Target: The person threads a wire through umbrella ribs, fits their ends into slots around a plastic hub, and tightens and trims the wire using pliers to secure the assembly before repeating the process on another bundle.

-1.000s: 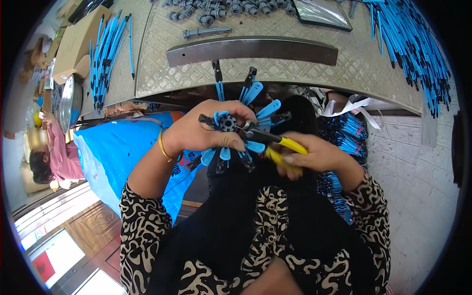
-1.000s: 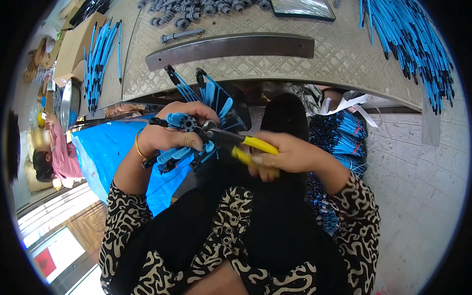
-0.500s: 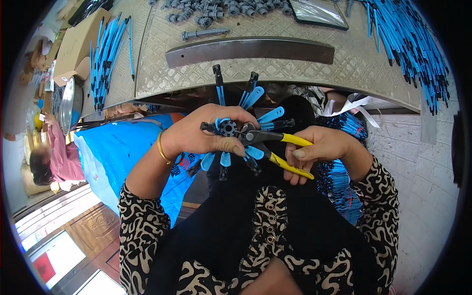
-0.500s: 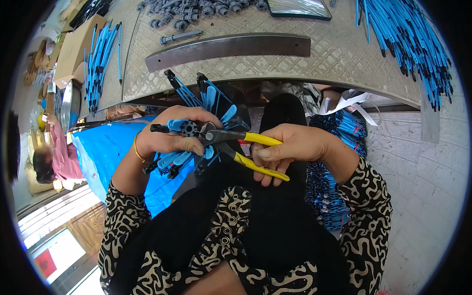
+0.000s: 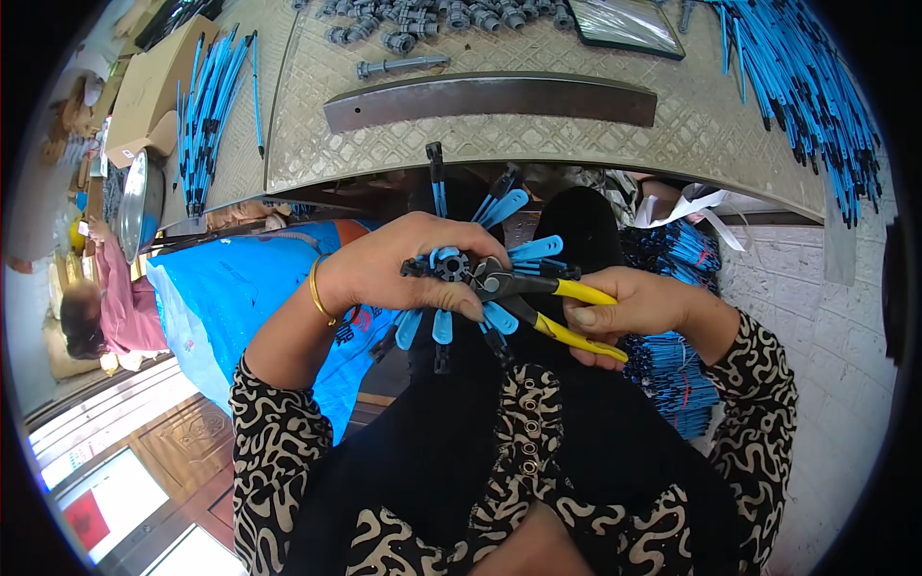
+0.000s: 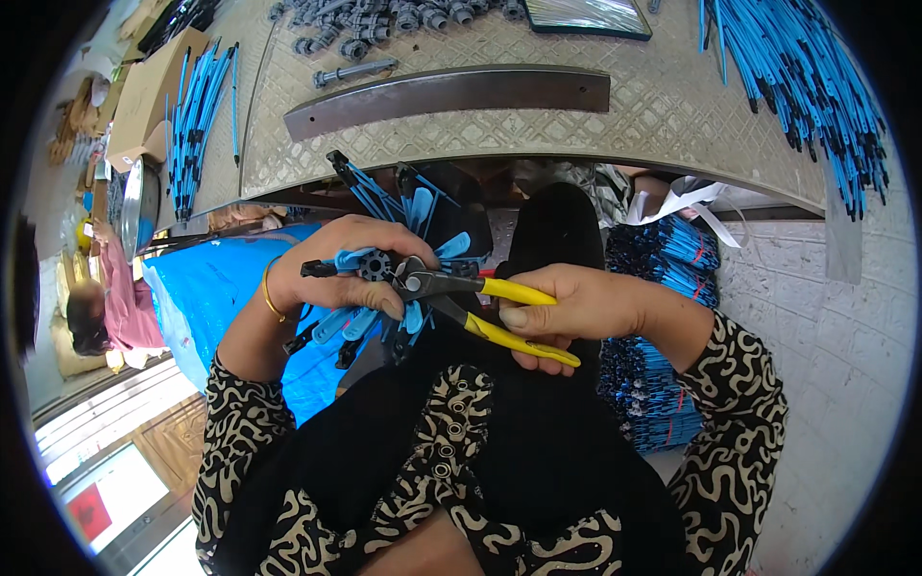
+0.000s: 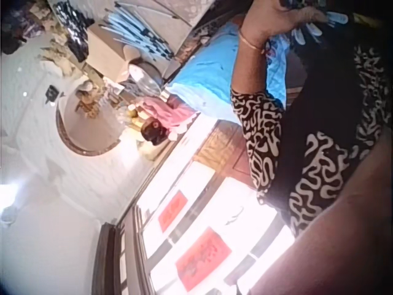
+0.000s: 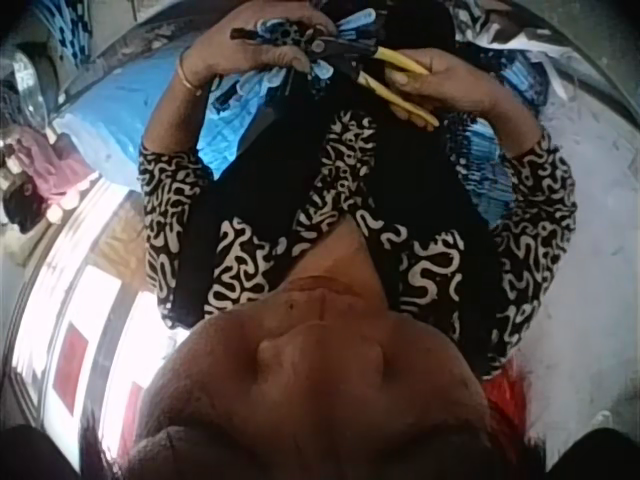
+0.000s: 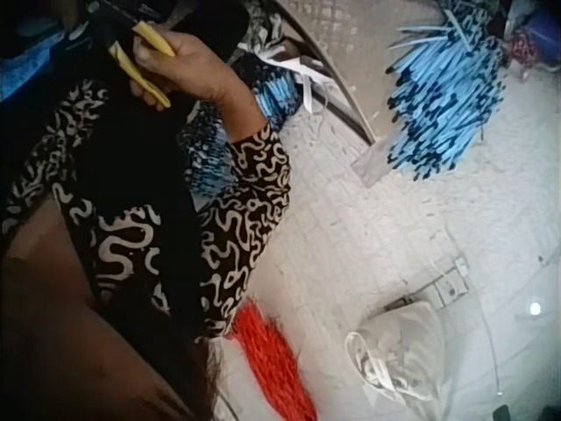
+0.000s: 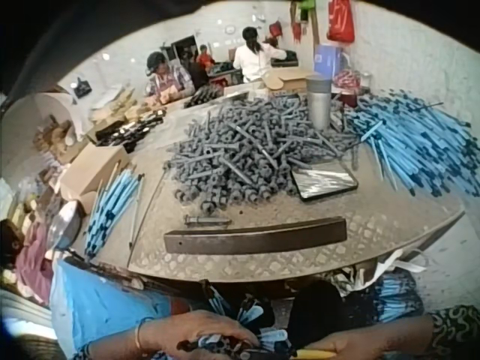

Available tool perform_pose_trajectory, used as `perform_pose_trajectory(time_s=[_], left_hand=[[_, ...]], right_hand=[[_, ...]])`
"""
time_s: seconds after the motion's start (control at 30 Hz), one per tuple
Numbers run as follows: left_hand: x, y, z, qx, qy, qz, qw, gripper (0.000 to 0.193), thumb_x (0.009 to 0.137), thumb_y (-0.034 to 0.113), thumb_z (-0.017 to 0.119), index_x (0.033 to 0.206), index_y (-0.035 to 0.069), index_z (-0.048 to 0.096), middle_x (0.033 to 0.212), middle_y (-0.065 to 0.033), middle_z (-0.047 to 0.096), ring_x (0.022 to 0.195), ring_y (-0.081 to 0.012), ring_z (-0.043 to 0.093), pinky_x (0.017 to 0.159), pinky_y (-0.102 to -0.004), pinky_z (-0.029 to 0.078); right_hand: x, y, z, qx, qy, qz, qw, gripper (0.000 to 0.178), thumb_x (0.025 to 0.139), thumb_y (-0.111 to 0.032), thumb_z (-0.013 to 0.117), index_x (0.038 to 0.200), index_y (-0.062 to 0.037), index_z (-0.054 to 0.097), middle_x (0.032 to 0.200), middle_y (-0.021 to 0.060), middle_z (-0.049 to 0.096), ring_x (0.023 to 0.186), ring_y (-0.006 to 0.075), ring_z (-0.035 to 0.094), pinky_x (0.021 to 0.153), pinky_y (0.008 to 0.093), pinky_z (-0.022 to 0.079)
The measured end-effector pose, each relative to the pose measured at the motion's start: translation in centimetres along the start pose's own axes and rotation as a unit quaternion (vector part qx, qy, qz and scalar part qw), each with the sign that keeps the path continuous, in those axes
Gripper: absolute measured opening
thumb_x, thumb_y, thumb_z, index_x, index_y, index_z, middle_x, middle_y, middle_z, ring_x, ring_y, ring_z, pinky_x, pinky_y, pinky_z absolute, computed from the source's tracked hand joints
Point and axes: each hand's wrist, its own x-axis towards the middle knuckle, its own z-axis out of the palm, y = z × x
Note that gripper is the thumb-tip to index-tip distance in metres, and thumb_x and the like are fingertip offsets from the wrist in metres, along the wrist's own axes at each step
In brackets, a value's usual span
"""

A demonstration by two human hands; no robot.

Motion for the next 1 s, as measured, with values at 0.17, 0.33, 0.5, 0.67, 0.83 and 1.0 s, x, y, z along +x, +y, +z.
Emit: perform_pose_trajectory(time_s=[0.17,0.33,0.5,0.67,0.83,1.0], left_hand=[[0.0,0.0,0.2,-0.008,-0.005,0.013,1.0,0.043,0.063,0.028,0.077,0.096,0.006,0.061,0.084,-0.0074,0.063,0.075,-0.0213,0.061,0.067,-0.0295,0.047],[-0.2,0.5,0.4,-0.031,0.023,-0.043,0.998,0.036,0.066,0.021,0.077,0.093,0.004,0.06,0.084,-0.0062,0.062,0.076,-0.0167,0.059,0.068,-0.028,0.046],[-0.5,0.4,0.6,0.002,0.092,-0.07,0.993,0.029,0.07,0.018,0.074,0.09,0.004,0.058,0.078,-0.0023,0.059,0.071,-0.0094,0.055,0.064,-0.0247,0.044],[-0.3,0.4,1.3,-0.031,0.148,-0.077,0.985,0.027,0.071,0.016,0.073,0.09,0.004,0.058,0.076,0.0002,0.058,0.07,-0.0072,0.053,0.063,-0.0238,0.044],[-0.5,0.7,1.8,-0.042,0.165,-0.069,0.983,0.027,0.071,0.015,0.073,0.092,0.003,0.059,0.077,0.0006,0.057,0.071,-0.0075,0.052,0.064,-0.0233,0.044],[0.0,1.1,1.4,-0.037,0.129,-0.048,0.99,0.032,0.071,0.011,0.072,0.098,0.002,0.059,0.081,-0.0021,0.059,0.074,-0.0091,0.054,0.068,-0.0239,0.045]], right_hand=[[-0.8,-1.3,1.1,-0.06,0.036,0.028,0.997,0.04,0.091,-0.038,0.047,0.112,-0.0039,0.045,0.072,0.0055,0.057,0.058,0.0114,0.058,0.05,0.0225,0.048],[-1.2,-2.6,1.4,-0.127,0.086,0.043,0.987,0.037,0.09,-0.039,0.047,0.107,-0.0058,0.046,0.07,0.0034,0.055,0.056,0.0103,0.055,0.048,0.022,0.046],[-1.3,-3.9,1.8,-0.205,0.141,0.041,0.968,0.035,0.09,-0.039,0.047,0.101,-0.006,0.05,0.069,0.004,0.055,0.054,0.0123,0.054,0.049,0.0245,0.044],[-0.7,-4.1,2.5,-0.386,0.214,-0.023,0.897,0.033,0.088,-0.036,0.052,0.094,-0.0037,0.047,0.066,0.0047,0.055,0.056,0.0158,0.055,0.05,0.0283,0.042],[-0.9,-4.2,4.0,-0.498,0.262,0.004,0.827,0.027,0.087,-0.029,0.055,0.091,-0.0035,0.046,0.069,0.009,0.056,0.061,0.0259,0.057,0.054,0.0341,0.043],[-1.7,-3.1,3.7,-0.631,0.333,-0.112,0.692,0.022,0.082,-0.022,0.059,0.088,-0.0047,0.047,0.074,0.0138,0.053,0.07,0.0313,0.055,0.058,0.0371,0.041]])
